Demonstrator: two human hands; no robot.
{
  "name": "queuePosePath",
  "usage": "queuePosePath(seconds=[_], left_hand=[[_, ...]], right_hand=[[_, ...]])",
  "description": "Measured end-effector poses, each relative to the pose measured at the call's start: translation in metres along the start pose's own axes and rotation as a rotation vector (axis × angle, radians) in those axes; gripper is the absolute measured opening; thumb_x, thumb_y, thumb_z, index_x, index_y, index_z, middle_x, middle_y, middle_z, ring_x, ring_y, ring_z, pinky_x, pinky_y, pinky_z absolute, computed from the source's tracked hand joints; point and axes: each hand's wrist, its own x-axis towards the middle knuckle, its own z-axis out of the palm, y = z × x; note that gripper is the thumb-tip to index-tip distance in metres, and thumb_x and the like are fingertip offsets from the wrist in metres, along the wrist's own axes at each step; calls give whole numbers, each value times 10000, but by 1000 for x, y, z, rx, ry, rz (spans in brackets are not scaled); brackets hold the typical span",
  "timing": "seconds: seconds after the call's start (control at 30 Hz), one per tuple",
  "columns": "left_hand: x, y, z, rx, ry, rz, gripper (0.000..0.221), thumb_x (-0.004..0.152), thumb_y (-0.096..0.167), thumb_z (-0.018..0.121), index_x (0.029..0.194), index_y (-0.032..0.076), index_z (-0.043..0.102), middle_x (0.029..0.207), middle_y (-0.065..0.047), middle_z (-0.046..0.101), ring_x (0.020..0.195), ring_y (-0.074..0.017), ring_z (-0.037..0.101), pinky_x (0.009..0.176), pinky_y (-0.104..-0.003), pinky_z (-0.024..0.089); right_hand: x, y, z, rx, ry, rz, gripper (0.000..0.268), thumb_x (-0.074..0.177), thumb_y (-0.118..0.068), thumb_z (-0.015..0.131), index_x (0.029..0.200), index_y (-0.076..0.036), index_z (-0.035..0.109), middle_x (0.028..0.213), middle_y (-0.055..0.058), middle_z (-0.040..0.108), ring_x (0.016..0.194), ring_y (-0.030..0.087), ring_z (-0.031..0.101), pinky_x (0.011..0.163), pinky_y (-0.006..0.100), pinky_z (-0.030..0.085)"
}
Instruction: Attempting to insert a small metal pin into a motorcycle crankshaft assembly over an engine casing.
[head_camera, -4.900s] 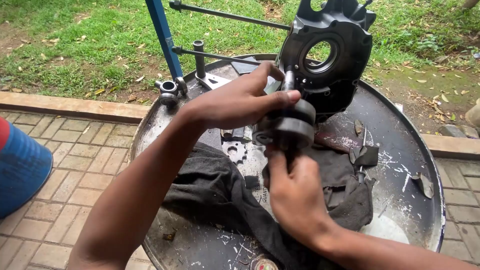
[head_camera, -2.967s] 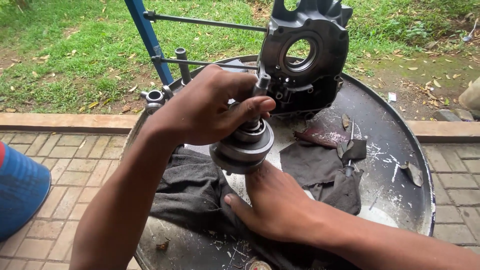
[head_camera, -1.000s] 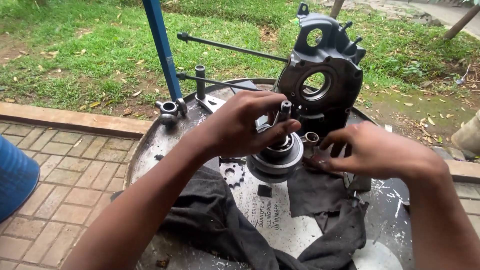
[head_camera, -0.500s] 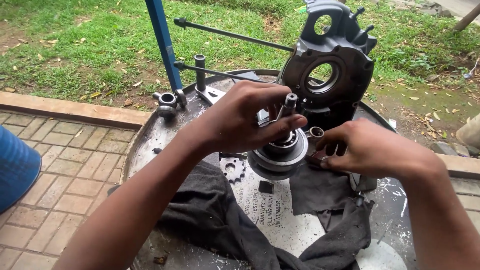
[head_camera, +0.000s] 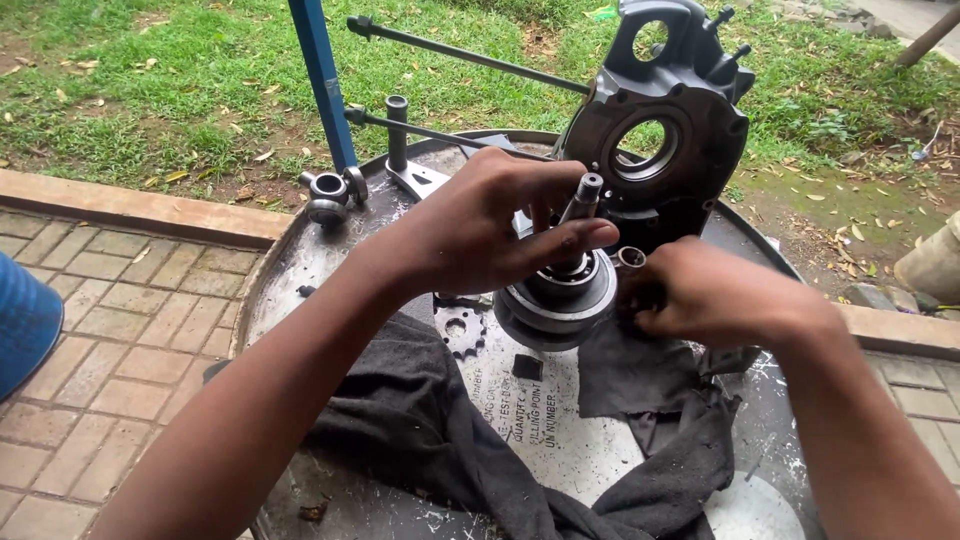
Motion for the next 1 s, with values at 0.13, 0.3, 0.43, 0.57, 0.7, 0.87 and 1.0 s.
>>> queuePosePath(seconds=[0.13, 0.3, 0.43, 0.57, 0.7, 0.87, 1.0], left_hand=[[2, 1, -4, -15, -47, 3, 252, 1024, 242, 647, 857, 69, 573, 636, -5, 516, 521, -136, 424, 480, -293, 322], [2, -3, -4, -8, -48, -36, 298, 1039, 244, 645, 848, 77, 489, 663, -22, 440, 602, -167, 373, 565, -332, 292], [3, -7, 10, 18, -95, -172, 336, 1050, 363, 509, 901, 62, 500, 774, -78, 516, 705, -219, 489, 636, -380, 373], [2, -11, 21, -76, 17, -59, 331, 1077, 360, 375, 930, 81, 474, 804, -73, 522, 712, -230, 504, 651, -380, 381], [1, -10, 19, -72, 13, -32, 352, 1082, 360, 351, 962, 77, 522, 845, -85, 548, 741, -250, 552, 659, -385, 406], [1, -16, 23, -47, 57, 19, 308, 1088, 307, 367, 928, 63, 466, 786, -83, 510, 678, -254, 508, 627, -405, 375], [1, -17, 22, -46, 32, -1, 336, 1090, 342, 338, 936, 75, 474, 788, -66, 515, 661, -206, 493, 602, -362, 388]], right_hand=[[-42, 8, -16, 52, 77, 98, 295, 816, -276, 790, 1086, -353, 877, 1092, -170, 897, 950, 40, 840, 924, 230, 624], [-65, -1, -3, 218, 996, -795, 156, 823, 45, 834, 952, 29, 749, 996, 178, 738, 875, 217, 734, 815, 288, 590], [-64, -23, 4, 125, 1009, -902, 167, 786, 51, 838, 891, 74, 710, 915, 202, 735, 829, 255, 746, 750, 321, 629], [-58, -40, 17, 71, 934, -1040, 74, 890, -14, 710, 866, -6, 640, 928, 123, 675, 774, 190, 695, 752, 297, 588], [-42, -16, 14, -13, 949, -939, 191, 832, 6, 763, 979, 26, 643, 1026, 152, 694, 856, 254, 707, 749, 345, 570], [-48, -35, 16, 49, 949, -1032, 99, 873, -5, 721, 840, 14, 630, 871, 137, 676, 719, 198, 677, 686, 283, 587], [-42, -24, 17, 78, 1007, -959, 142, 839, 59, 769, 916, 69, 650, 920, 182, 703, 750, 201, 699, 704, 273, 594]])
